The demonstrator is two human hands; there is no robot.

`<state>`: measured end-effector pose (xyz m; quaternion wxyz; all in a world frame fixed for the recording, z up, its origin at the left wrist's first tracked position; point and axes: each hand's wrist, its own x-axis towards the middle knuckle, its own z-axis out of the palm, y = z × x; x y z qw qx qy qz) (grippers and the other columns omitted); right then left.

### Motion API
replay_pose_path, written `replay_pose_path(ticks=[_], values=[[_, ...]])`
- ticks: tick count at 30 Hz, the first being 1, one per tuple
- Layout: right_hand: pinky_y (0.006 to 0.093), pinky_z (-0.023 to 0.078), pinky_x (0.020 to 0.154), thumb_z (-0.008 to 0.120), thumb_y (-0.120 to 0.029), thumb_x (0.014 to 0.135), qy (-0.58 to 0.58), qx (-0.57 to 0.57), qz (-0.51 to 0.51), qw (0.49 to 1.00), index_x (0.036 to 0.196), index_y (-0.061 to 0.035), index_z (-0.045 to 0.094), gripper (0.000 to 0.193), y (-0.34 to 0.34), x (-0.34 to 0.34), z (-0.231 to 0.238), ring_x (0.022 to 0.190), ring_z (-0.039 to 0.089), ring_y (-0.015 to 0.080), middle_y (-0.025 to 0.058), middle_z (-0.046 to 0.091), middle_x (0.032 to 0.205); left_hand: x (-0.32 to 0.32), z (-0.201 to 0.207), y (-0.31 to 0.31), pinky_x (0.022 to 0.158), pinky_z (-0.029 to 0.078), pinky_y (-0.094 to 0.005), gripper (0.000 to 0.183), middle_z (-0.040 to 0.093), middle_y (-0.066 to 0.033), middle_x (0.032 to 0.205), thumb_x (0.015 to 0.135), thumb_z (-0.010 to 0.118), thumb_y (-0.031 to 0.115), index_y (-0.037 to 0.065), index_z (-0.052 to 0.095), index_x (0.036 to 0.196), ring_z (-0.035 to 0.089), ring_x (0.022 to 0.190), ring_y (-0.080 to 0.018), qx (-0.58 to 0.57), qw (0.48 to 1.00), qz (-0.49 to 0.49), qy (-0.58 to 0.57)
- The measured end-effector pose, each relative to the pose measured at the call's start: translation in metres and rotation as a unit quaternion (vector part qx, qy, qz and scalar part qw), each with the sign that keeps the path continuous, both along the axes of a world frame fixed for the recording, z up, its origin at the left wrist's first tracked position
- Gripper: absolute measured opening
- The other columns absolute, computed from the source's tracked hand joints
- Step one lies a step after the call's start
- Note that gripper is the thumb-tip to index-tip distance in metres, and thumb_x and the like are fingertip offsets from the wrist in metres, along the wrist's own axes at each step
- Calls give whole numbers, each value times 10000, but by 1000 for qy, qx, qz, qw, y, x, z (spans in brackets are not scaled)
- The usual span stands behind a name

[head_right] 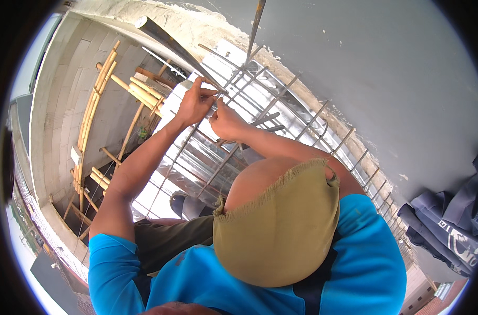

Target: The person ties intersecting steel rebar rods together using wire and pliers on a construction site. They repeatedly position the rods, wrap wire around the joints, and twist the wire to secure the rebar grid.

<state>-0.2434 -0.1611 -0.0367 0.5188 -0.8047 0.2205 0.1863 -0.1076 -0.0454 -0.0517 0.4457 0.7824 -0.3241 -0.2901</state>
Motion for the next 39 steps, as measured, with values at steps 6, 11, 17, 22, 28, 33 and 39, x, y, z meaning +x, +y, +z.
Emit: replay_pose_path(ticks=[6, 11, 17, 22, 28, 33, 39], values=[[432, 618, 863, 637, -148, 1022, 118, 176, 38, 977, 1621, 146, 34, 900, 2, 8, 19, 993, 717, 324, 242, 663, 1092, -7, 8, -7, 919, 605, -383, 622, 792, -162, 1219, 884, 815, 113, 45, 519, 1427, 772, 1065, -263, 105, 988, 83, 77], [346, 599, 736, 678, -93, 993, 59, 438, -155, 884, 1650, 62, -82, 1017, 34, -1, -1, 931, 695, 231, 142, 643, 1106, -4, 12, -18, 881, 615, -370, 639, 790, -150, 1228, 840, 799, 57, 30, 535, 1421, 777, 1040, -252, 143, 980, 110, 89], [390, 577, 927, 724, -237, 929, 35, 127, 123, 984, 1615, 106, 141, 964, 11, -5, 6, 1040, 731, 291, 178, 736, 1191, -6, 7, -13, 880, 608, -391, 587, 793, -149, 1220, 832, 691, -14, 38, 547, 1399, 791, 940, -305, 129, 983, 104, 81], [448, 602, 808, 657, -204, 948, 19, 0, 114, 993, 1294, -2, 693, 402, -21, 11, 42, 826, 765, 352, 216, 771, 1056, 5, 3, -9, 940, 575, -407, 467, 801, -147, 1184, 888, 643, 22, 48, 558, 1347, 759, 1089, -317, 123, 989, 64, 45], [439, 588, 700, 678, -115, 931, -268, -78, 58, 959, 1260, -52, 736, 340, -14, -14, -3, 758, 747, 361, 162, 784, 906, 18, -7, -10, 965, 567, -409, 305, 801, -129, 1186, 926, 645, 34, 43, 572, 1222, 745, 1142, -320, 112, 993, -5, 28], [485, 588, 710, 655, -119, 944, -217, -137, 59, 965, 1436, -89, 627, 494, -38, -9, 8, 754, 745, 378, 144, 783, 881, 23, -12, -5, 930, 564, -382, 242, 795, -135, 1162, 968, 682, 39, 49, 562, 1178, 743, 1089, -274, 89, 992, 2, 90], [553, 580, 799, 616, -145, 949, -78, -267, 148, 949, 1542, -25, 491, 617, -27, 19, 10, 827, 745, 445, 223, 769, 907, 30, -19, -3, 855, 559, -385, 244, 777, -122, 1106, 969, 702, 48, 52, 545, 1157, 717, 975, -240, 66, 997, -34, 34]])
